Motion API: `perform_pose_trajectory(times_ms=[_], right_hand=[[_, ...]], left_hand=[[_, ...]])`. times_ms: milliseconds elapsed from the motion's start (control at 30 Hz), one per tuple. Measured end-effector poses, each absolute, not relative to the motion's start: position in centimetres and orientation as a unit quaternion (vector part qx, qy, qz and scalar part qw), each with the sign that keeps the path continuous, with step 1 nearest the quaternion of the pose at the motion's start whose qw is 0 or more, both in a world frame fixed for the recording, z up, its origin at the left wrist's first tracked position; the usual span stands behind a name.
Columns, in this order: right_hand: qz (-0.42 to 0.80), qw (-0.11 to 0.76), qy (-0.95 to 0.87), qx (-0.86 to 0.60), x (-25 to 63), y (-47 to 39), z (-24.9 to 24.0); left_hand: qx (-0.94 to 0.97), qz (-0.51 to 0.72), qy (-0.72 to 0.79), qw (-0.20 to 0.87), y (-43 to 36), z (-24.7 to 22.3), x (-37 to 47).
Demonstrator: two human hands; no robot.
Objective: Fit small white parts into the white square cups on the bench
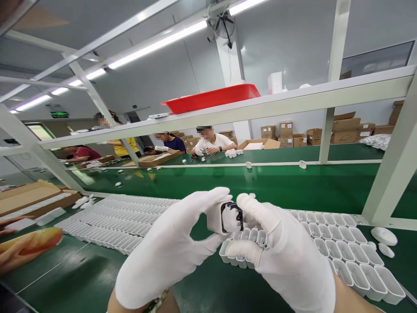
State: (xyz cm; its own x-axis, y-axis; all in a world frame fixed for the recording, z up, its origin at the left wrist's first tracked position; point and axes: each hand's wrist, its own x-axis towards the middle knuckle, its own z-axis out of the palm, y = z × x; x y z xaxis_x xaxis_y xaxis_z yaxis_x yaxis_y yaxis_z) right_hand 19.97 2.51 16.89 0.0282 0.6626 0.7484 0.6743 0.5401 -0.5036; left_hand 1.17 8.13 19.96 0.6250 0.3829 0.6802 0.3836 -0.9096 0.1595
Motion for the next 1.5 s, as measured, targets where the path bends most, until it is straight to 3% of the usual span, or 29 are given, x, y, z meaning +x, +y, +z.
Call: perform_pose_trajectory(times_ms=[167, 433, 633, 867, 1000, 1133, 1500], right_hand=[[-0.057, 0.513, -0.733, -0.443, 20.2, 2.8, 16.9], [0.143, 0.552, -0.683, -0.456, 19.7, 1.9, 18.0], [0.204, 0.551, -0.664, -0.463, 19.8, 1.7, 18.0], [0.186, 0.516, -0.697, -0.462, 20.1, 1.5, 18.4], [0.134, 0.532, -0.715, -0.433, 20.1, 1.6, 18.0], [0.002, 0.551, -0.719, -0.423, 19.8, 1.9, 16.9], [-0.197, 0.499, -0.721, -0.439, 18.8, 2.9, 14.8]], left_hand=[[-0.902, -0.385, -0.194, 0.004, 8.2, 20.0, 1.3], [-0.916, -0.369, -0.158, 0.021, 8.0, 20.4, 2.0], [-0.918, -0.363, -0.155, 0.016, 8.1, 20.3, 2.2], [-0.91, -0.379, -0.162, 0.03, 7.9, 20.4, 1.5], [-0.901, -0.384, -0.197, 0.046, 7.8, 20.4, 1.2], [-0.896, -0.392, -0.204, 0.029, 8.0, 20.2, 1.3], [-0.875, -0.434, -0.212, 0.044, 8.1, 20.0, 1.7]])
